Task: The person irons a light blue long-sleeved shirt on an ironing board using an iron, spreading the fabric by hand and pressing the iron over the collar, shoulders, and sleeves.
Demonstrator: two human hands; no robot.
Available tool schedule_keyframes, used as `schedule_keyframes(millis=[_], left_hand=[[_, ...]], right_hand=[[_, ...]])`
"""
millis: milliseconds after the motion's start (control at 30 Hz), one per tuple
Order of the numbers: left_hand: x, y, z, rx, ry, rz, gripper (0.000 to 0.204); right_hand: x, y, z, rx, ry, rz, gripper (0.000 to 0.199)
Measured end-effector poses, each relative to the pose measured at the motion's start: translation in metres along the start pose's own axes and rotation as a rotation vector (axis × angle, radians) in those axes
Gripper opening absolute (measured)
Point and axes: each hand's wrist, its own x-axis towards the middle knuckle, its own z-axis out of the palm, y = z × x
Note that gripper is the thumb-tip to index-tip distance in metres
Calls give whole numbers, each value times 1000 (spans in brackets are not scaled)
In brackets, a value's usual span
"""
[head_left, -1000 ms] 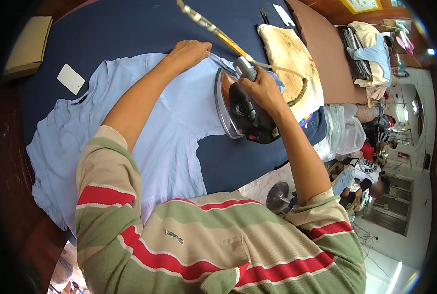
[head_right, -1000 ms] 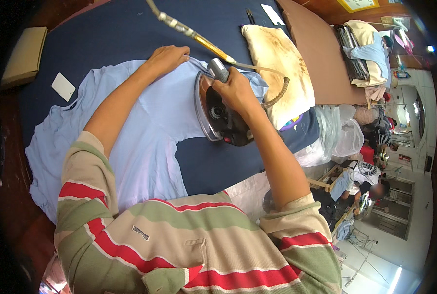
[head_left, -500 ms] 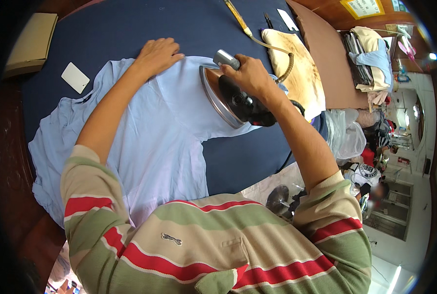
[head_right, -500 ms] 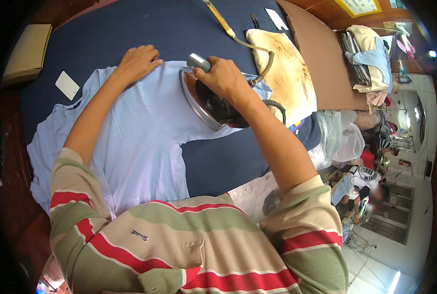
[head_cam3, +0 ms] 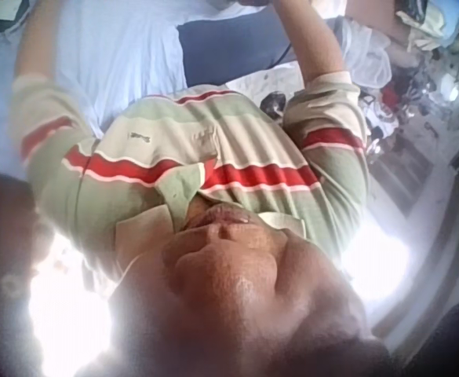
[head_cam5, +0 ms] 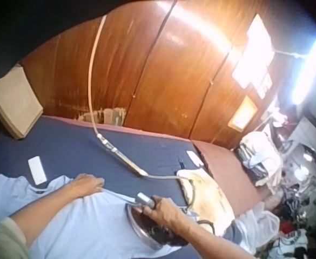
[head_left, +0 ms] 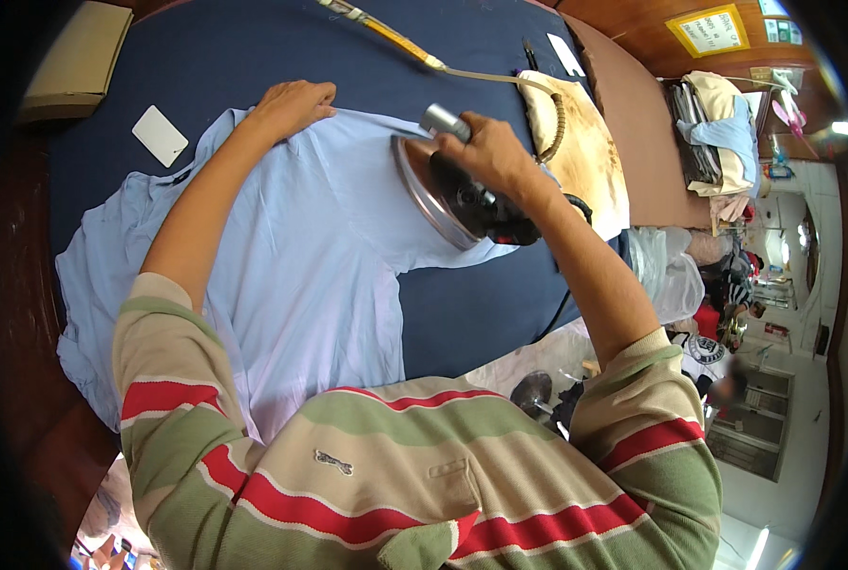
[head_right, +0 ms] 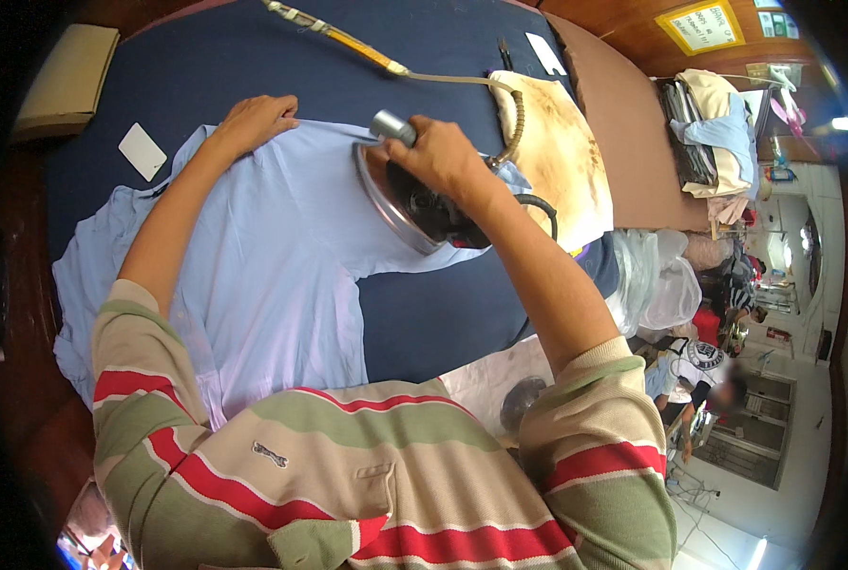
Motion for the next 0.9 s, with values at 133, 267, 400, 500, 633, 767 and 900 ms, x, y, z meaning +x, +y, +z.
schedule_keyframes(millis=[133, 267, 400, 500, 633, 767, 900], left_hand=[[2, -11, 3, -60, 35, 40, 24], [-10, -11, -16, -142, -49, -79, 24], [-9, -33, -20, -169, -115, -143, 23], [-11, -41, -16, -219, -91, -125, 22], [-4, -40, -15, -248, -101, -122, 23], [-9, -36, -14, -140, -62, -130, 24], [-17, -38, -8, -66, -15, -173, 22]], right_hand=[[6, 8, 9, 5, 61, -108, 50], [23, -14, -5, 134, 9, 96, 53], [25, -20, 1, 167, -63, -38, 53], [25, -44, 14, 104, -193, -201, 56], [51, -56, 25, 147, -35, -106, 53], [63, -61, 27, 86, -76, -106, 55], [30, -46, 14, 15, -158, -151, 52]])
